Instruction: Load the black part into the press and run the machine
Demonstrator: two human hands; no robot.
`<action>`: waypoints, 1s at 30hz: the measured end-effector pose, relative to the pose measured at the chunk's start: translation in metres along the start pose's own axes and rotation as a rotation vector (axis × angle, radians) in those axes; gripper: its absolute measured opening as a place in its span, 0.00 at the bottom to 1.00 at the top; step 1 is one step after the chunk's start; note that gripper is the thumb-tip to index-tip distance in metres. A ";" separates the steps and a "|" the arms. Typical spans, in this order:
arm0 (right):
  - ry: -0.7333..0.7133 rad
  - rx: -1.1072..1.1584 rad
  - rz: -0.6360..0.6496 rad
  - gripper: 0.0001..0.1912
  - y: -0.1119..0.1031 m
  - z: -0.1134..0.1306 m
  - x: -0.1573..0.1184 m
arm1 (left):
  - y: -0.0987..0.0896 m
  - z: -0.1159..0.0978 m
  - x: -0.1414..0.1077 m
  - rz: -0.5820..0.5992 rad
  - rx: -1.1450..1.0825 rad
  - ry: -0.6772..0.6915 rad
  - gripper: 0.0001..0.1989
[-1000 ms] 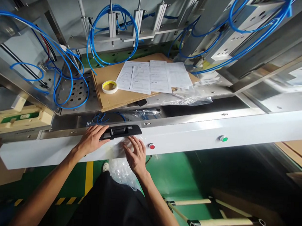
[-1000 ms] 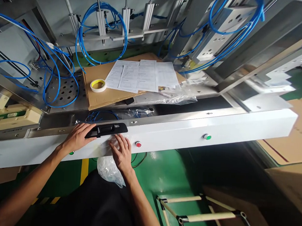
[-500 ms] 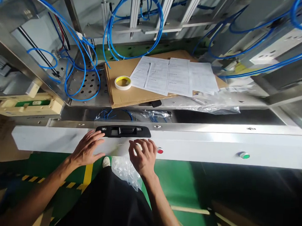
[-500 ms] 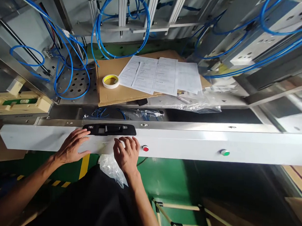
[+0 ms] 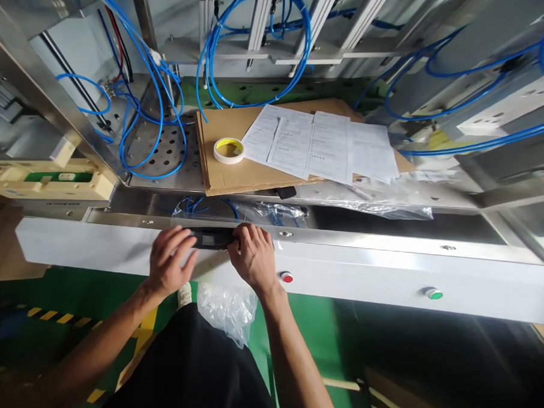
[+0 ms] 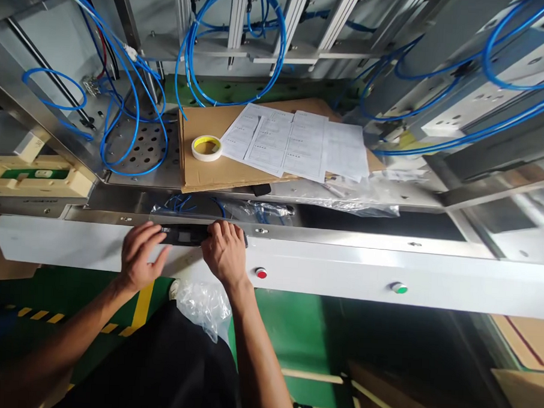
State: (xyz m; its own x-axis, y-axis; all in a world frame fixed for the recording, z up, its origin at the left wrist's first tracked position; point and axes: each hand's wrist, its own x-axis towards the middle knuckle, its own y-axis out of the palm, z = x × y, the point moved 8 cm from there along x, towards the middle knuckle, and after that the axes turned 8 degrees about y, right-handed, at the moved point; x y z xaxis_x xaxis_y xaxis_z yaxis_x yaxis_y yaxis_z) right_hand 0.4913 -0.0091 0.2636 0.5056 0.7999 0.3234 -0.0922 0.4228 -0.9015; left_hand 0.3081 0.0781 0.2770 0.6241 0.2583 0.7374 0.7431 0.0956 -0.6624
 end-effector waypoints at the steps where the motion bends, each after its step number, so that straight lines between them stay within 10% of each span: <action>1: 0.013 0.004 0.015 0.10 0.002 -0.001 0.000 | 0.012 -0.011 0.001 0.127 -0.016 0.098 0.22; 6: 0.028 -0.004 0.065 0.16 0.008 -0.005 0.002 | 0.059 -0.009 0.002 0.533 -0.020 0.172 0.31; 13: 0.050 0.060 -0.284 0.20 -0.038 -0.009 -0.034 | 0.059 0.000 0.011 0.656 -0.130 0.189 0.28; 20: -0.226 -0.028 -0.149 0.22 -0.016 0.030 -0.051 | 0.056 0.007 0.027 0.743 -0.332 0.164 0.23; 30: -0.062 -0.062 0.094 0.14 -0.009 0.020 -0.003 | 0.023 -0.002 0.054 0.413 -0.197 0.235 0.22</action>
State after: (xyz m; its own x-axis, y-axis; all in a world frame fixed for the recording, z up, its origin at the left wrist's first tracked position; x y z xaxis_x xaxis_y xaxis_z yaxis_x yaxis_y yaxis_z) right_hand 0.4738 -0.0064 0.2761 0.4431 0.8604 0.2517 -0.0829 0.3189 -0.9442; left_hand 0.3595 0.0919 0.3015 0.8957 0.0107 0.4446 0.4406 -0.1573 -0.8838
